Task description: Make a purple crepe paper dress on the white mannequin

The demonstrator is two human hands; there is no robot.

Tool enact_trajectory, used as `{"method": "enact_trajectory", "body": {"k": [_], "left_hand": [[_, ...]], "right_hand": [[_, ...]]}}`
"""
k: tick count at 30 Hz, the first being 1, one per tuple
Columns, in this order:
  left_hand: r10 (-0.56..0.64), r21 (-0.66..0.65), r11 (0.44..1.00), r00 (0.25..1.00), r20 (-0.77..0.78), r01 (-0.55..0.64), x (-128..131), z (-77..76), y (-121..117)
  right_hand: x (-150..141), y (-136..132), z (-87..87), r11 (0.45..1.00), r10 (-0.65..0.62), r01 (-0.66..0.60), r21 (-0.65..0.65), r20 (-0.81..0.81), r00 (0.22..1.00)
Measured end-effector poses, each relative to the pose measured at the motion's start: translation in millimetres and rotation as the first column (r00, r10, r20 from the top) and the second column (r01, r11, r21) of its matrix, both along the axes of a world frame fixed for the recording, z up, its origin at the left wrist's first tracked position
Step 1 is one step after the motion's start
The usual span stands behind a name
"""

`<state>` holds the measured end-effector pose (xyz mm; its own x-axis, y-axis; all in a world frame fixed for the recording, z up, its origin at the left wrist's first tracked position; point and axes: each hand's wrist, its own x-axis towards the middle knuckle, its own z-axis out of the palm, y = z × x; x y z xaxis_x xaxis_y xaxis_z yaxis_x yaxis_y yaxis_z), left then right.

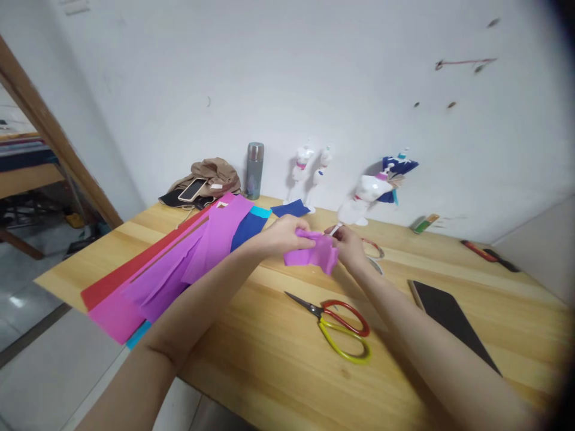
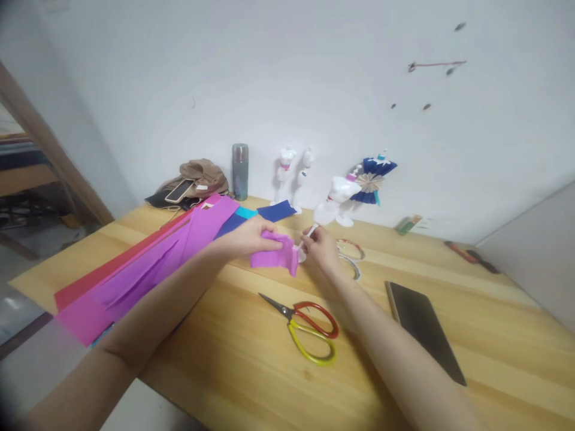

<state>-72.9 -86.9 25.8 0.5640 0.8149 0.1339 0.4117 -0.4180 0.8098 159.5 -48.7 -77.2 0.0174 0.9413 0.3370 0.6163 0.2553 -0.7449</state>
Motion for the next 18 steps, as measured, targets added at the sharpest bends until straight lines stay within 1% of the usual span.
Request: {"method": "enact_trajectory", "body": {"k": [3,5,7,9,11,14,16,18], "left_hand": [[-0.024,-0.088,0.996,1.0,-0.002,0.023,-0.4,-0.4,6.8],[-0.023,-0.141,0.99,1.0,0.005,0.023,2.0,1.0,10.5],[-0.009,-0.17,0.985,0.999,0.037,0.015,5.9,2.3,13.2],[0.0,-0.189,0.982,0.996,0.09,0.018,9.8,2.8,14.9],[0.0,-0.203,0.979,0.992,0.125,0.026,12.3,2.7,15.8],[0.008,-0.23,0.973,0.993,0.122,0.021,12.2,3.2,15.9],[0.034,-0.241,0.971,0.994,0.108,-0.007,10.5,4.4,15.6],[0.068,-0.234,0.971,0.994,0.09,-0.046,8.6,5.5,16.1]], "right_hand": [[2.0,9.8,-3.6,0.998,-0.06,0.058,-0.031,-0.059,0.996],[4.2,18.3,-3.9,0.996,-0.08,0.076,-0.049,-0.067,0.995],[8.0,32.4,-1.9,0.993,-0.108,0.105,-0.061,-0.057,0.992],[13.7,53.9,2.0,0.985,-0.155,0.152,-0.076,-0.034,0.987],[20.9,81.3,6.2,0.973,-0.212,0.211,-0.098,-0.006,0.977],[32.9,125.0,9.9,0.951,-0.29,0.291,-0.106,0.024,0.957],[39.6,149.9,9.2,0.948,-0.304,0.306,-0.089,0.033,0.952],[43.3,168.7,6.3,0.961,-0.274,0.275,-0.034,0.038,0.961]]}}
